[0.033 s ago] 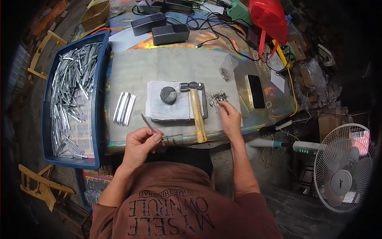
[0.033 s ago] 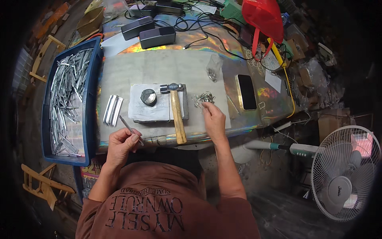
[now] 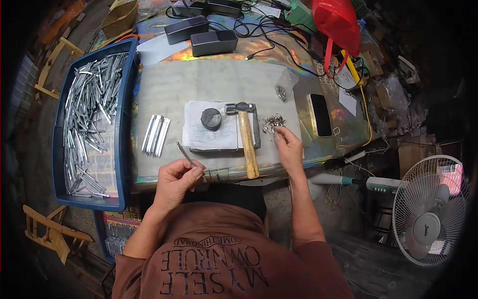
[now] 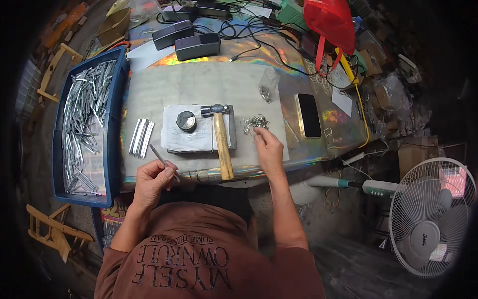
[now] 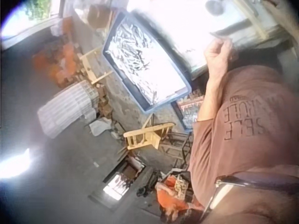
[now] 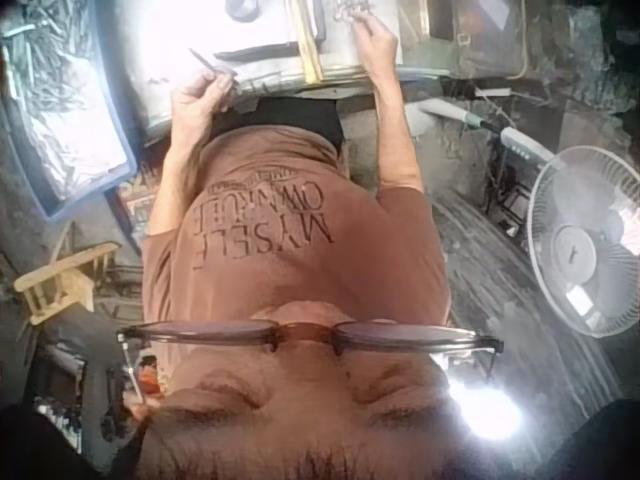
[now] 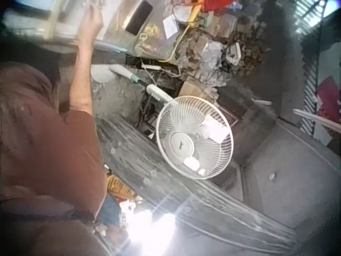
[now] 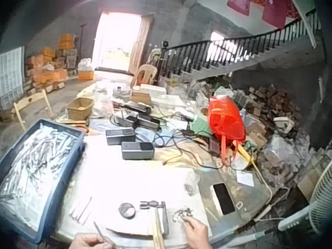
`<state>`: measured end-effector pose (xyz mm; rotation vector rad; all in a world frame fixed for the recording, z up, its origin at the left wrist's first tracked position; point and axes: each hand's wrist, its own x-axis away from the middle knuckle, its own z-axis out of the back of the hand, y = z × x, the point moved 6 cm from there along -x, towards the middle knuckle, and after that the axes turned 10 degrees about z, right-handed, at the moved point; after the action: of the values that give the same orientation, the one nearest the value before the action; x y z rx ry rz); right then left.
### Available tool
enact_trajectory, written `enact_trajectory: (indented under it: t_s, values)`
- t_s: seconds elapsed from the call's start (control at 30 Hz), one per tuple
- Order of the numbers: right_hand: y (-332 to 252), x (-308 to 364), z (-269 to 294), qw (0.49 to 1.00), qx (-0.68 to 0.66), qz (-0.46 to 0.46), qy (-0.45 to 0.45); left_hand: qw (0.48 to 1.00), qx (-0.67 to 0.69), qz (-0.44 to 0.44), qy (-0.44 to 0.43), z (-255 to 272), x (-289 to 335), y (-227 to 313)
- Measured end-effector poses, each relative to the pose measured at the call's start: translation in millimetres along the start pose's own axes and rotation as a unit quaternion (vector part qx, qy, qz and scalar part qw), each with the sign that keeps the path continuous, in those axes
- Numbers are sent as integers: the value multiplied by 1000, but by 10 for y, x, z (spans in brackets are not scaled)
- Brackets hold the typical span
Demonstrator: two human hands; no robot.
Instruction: The person assembles metal components by picking up metal strips and small metal fasteners, attaching the fasteners onto the ends of the strips by hand, and securing each piece using a hammer against a block.
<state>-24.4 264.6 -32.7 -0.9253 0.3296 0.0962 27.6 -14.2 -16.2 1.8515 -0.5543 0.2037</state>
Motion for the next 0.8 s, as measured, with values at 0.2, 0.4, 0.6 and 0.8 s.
enact_trajectory:
  t_s: [0.2,0.4,0.6,0.8]
  values:
    - [-20,38,-22,972,-195,-115,-55,1000,6,8,2,-15,-15,-22]
    - [-313,110,33,930,-332,-159,-22,1000,12,16,-3,-57,-19,-27]
    - [-821,215,-61,890,-437,-127,-7,998,-16,26,-56,-254,-67,29]
    - [-1177,332,-244,912,-403,-66,-28,992,-2,-10,-127,-584,-87,102]
